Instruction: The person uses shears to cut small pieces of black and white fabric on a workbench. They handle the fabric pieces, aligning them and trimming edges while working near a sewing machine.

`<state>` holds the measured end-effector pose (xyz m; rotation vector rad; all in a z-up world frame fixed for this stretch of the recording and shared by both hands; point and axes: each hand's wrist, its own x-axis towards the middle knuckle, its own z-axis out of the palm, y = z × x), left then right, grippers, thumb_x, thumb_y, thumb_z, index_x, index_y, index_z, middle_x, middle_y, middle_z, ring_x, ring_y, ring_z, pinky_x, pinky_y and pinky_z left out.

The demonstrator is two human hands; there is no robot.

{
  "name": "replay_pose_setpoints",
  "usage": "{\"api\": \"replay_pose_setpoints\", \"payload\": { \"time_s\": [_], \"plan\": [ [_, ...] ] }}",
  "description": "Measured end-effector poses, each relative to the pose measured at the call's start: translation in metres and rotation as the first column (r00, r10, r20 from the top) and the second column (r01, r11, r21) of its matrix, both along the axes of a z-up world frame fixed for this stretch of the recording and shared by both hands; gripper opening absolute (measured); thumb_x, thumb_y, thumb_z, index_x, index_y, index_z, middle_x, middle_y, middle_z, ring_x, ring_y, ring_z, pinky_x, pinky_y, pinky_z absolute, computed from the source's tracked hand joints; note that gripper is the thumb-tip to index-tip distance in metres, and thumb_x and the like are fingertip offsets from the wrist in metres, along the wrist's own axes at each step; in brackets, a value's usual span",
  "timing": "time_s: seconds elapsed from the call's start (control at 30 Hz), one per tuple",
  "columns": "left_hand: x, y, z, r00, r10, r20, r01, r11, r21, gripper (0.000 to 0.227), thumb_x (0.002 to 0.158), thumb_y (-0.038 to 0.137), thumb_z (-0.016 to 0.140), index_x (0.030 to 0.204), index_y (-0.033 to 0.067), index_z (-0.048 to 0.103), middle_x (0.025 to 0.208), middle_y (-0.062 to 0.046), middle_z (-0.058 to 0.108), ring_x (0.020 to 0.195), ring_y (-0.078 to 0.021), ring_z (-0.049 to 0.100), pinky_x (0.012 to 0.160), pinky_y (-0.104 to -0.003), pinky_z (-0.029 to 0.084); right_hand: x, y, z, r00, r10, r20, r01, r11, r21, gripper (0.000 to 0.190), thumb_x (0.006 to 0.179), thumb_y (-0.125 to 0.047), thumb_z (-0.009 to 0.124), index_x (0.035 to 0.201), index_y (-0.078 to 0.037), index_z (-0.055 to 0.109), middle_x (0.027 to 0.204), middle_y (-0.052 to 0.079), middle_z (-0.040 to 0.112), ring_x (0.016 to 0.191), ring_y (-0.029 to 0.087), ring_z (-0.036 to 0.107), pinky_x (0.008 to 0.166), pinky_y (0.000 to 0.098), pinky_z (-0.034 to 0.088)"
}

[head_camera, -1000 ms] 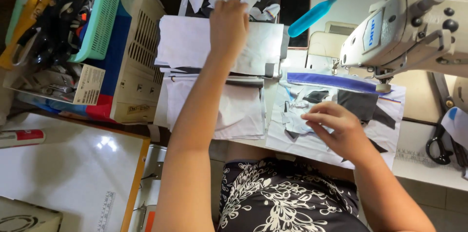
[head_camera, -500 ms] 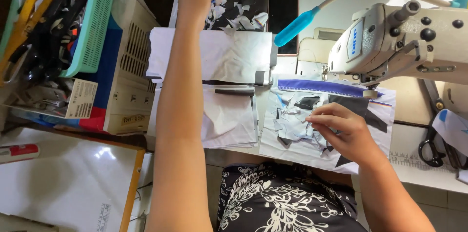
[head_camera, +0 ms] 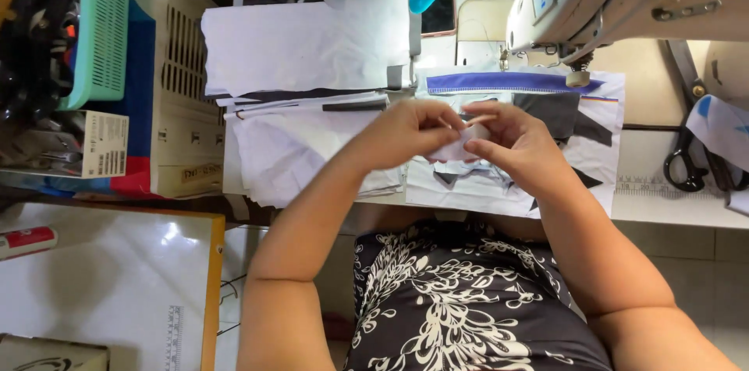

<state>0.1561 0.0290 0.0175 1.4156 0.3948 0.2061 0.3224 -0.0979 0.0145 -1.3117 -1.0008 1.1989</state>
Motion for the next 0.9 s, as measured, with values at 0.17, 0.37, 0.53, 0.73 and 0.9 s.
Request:
{"api": "replay_pose_setpoints", "payload": {
  "time_s": [0.17, 0.37, 0.53, 0.73, 0.9],
  "plan": [
    [0.002, -0.016, -0.034, 0.925, 0.315, -0.215, -0.231, 0.911, 0.341, 0.018, 0.079, 0.009, 0.068, 0.093, 0.0184, 0.072, 0.080, -0.002, 0.072, 0.058, -0.0098, 0.065, 0.057, -0.023, 0.053, 0.009, -0.016, -0.020, 0.943, -0.167, 0.288, 0.242, 0.938, -0.249, 0.026, 0.083, -0.006, 0.070, 0.109, -0.011, 0.069, 0.086, 0.013, 0.069, 0.069, 0.014, 0.066, 0.063, 0.0269, 0.056],
    [0.027, 0.003, -0.077, 0.868, 0.496, 0.013, -0.333, 0.564, 0.756, 0.023, 0.077, 0.009, 0.073, 0.097, 0.0170, 0.066, 0.072, 0.003, 0.065, 0.064, -0.0101, 0.065, 0.056, -0.020, 0.054, 0.019, 0.008, -0.040, 0.519, -0.272, 0.810, 0.156, 0.962, 0.223, 0.010, 0.088, -0.014, 0.073, 0.098, -0.012, 0.073, 0.076, 0.004, 0.068, 0.066, 0.020, 0.063, 0.061, 0.0281, 0.051],
    [0.031, 0.007, -0.082, 0.869, 0.492, 0.049, -0.278, 0.405, 0.871, 0.026, 0.078, 0.004, 0.071, 0.101, 0.0111, 0.062, 0.076, -0.003, 0.063, 0.070, -0.0175, 0.066, 0.065, -0.027, 0.056, 0.023, 0.020, -0.048, 0.365, -0.291, 0.884, 0.083, 0.956, 0.281, 0.026, 0.083, -0.015, 0.076, 0.108, -0.011, 0.069, 0.077, 0.005, 0.065, 0.065, 0.020, 0.059, 0.062, 0.0298, 0.049],
    [0.028, 0.005, -0.065, 0.845, 0.525, 0.105, -0.242, 0.200, 0.949, 0.027, 0.077, 0.003, 0.073, 0.100, 0.0094, 0.060, 0.079, -0.003, 0.059, 0.073, -0.0179, 0.066, 0.066, -0.025, 0.056, 0.022, 0.021, -0.053, 0.267, -0.333, 0.904, 0.049, 0.942, 0.333, 0.033, 0.082, -0.015, 0.076, 0.113, -0.009, 0.066, 0.078, 0.006, 0.059, 0.071, 0.024, 0.058, 0.068, 0.0351, 0.050],
    [0.017, 0.001, -0.065, 0.845, 0.506, 0.172, -0.262, 0.110, 0.959, 0.022, 0.076, -0.003, 0.071, 0.090, 0.0119, 0.064, 0.078, 0.000, 0.053, 0.072, -0.0171, 0.059, 0.064, -0.026, 0.052, 0.024, 0.013, -0.058, 0.208, -0.356, 0.911, -0.058, 0.925, 0.374, 0.011, 0.085, -0.016, 0.072, 0.096, -0.015, 0.069, 0.085, 0.001, 0.048, 0.080, 0.022, 0.051, 0.073, 0.0343, 0.046]
  ]
}}
